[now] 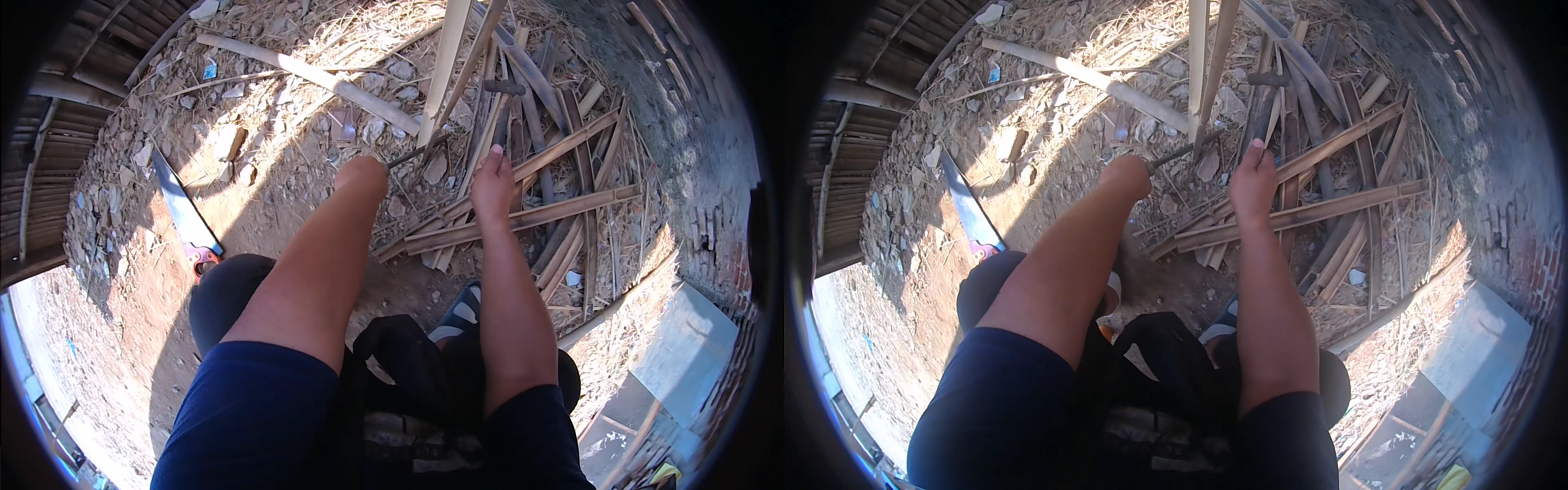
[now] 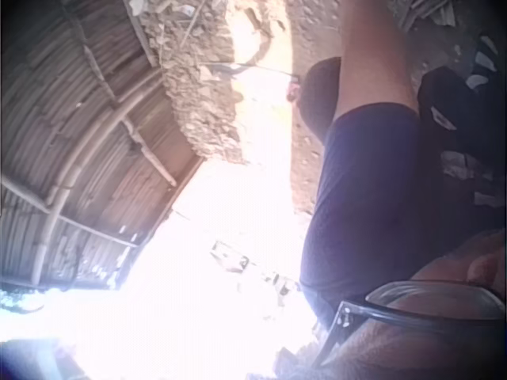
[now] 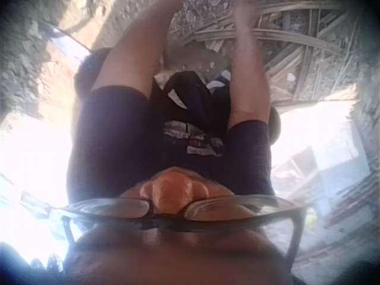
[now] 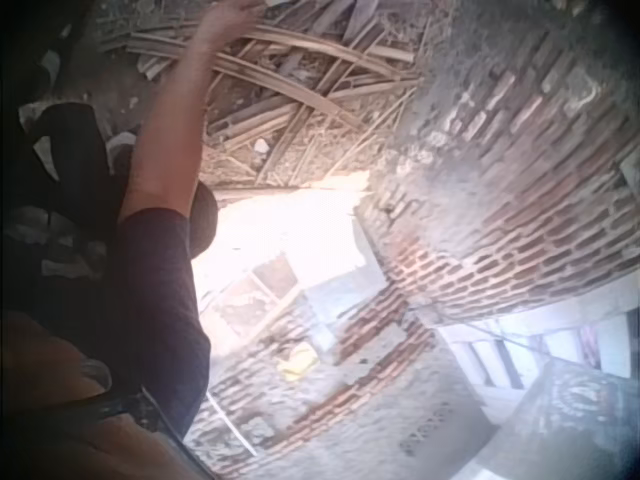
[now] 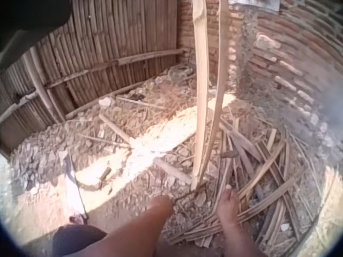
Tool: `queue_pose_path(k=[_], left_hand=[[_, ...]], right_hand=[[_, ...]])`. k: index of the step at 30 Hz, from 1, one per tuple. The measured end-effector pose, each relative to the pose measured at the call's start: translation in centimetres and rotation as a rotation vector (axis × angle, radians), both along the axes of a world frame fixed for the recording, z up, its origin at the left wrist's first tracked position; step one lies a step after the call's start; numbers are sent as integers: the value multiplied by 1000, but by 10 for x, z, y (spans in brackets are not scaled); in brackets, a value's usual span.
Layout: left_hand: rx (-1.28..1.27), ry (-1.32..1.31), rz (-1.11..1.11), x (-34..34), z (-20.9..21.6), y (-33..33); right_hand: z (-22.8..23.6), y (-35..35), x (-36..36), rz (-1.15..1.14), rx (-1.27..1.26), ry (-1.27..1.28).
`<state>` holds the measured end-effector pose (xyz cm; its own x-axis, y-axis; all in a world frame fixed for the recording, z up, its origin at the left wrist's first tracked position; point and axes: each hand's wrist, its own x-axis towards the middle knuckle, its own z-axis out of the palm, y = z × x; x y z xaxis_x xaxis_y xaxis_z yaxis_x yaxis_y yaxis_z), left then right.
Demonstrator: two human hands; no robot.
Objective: The person splits a piece of bamboo by hammering a blade into it.
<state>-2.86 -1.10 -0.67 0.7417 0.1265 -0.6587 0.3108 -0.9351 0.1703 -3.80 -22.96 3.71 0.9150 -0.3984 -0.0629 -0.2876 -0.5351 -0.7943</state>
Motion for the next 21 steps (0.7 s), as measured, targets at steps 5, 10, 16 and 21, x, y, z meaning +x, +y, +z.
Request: queue_pose_path(k=[5,10,16,21], left_hand=[[5,15,-13,2,4,0],[39,-4,-26,-2,2,-2],[10,4,-83,1,5,0],[-10,6,-39,1,2,0]], right_hand=[[-17,4,-18,26,-139,26],[-74,-5,-37,245,-302,354],[-32,-8,-9,165,-45,270],[-8,8,-5,72,-42,121]])
